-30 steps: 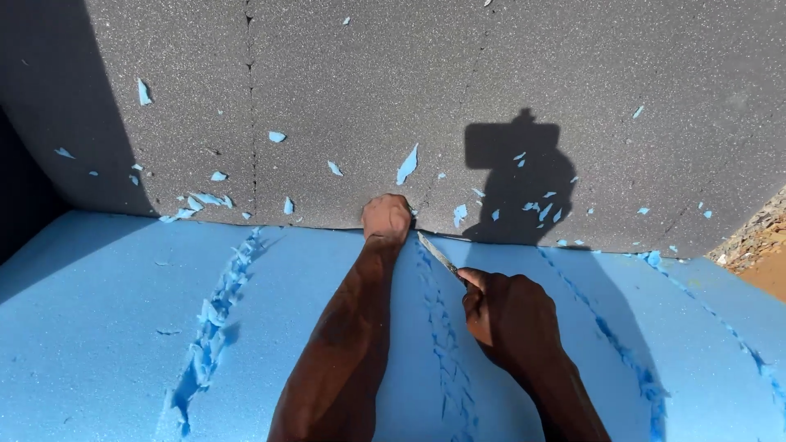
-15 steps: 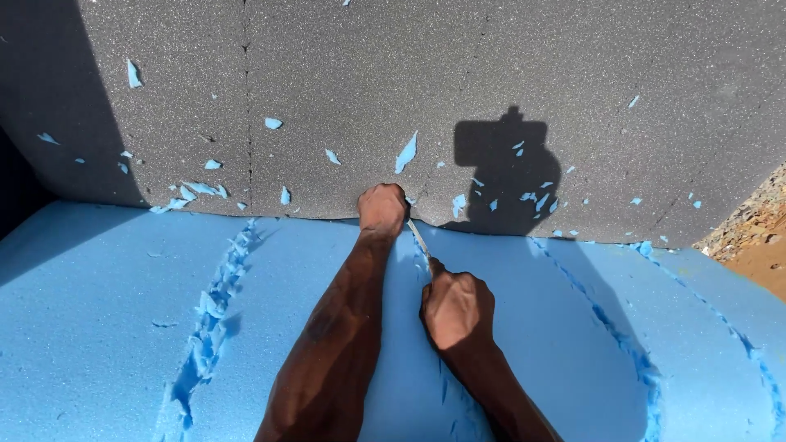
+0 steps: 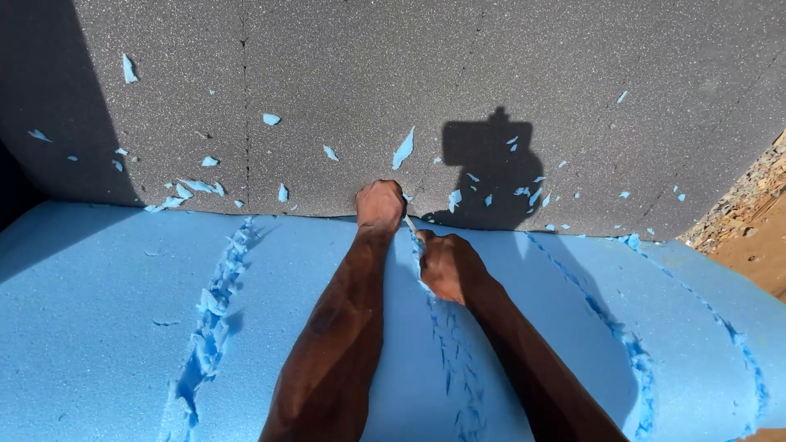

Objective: Using a long knife to cut several parallel slits or segments into a blue cylindrical foam roll.

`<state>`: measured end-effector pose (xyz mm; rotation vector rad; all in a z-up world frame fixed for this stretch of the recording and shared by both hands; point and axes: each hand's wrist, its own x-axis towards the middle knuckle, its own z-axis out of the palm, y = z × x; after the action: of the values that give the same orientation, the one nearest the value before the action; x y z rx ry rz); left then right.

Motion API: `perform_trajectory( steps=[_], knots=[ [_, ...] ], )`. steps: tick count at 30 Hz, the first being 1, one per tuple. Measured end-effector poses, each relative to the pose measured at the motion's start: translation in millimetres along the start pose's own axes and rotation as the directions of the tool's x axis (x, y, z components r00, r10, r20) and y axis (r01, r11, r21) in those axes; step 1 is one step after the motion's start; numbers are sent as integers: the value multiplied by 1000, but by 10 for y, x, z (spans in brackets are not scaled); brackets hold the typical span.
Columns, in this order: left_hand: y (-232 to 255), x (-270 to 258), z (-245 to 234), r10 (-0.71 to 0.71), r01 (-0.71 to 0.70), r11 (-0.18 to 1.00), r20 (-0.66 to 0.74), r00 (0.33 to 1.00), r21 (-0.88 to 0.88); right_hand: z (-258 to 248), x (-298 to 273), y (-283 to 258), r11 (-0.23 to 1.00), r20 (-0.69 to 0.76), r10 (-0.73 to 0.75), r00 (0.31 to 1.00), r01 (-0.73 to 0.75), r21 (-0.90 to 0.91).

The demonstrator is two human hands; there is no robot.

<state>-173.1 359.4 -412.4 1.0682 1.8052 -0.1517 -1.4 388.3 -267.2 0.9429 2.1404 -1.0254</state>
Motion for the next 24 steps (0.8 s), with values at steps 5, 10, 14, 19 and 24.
perform_trajectory(
  steps=[5, 10, 14, 19, 24],
  knots=[
    [43, -40, -78, 4, -3, 1000, 38, 999, -14, -426, 630, -109, 955, 466, 254, 848, -296, 18],
    [22, -22, -61, 26, -23, 998, 53, 998, -61, 319, 609, 336, 732, 436, 255, 863, -467, 496],
    [43, -116, -106, 11, -7, 998, 55, 998, -69, 462, 397, 269, 548, 388, 306, 869, -494, 675],
    [39, -26, -38, 28, -29, 997, -21, 999, -67, 455, 846, 151, 688, 355, 265, 896, -434, 582],
    [-122, 37, 227, 46, -53, 995, -77, 996, -89, 465, 1357, 42, 795, 340, 211, 917, -363, 486]
  ],
)
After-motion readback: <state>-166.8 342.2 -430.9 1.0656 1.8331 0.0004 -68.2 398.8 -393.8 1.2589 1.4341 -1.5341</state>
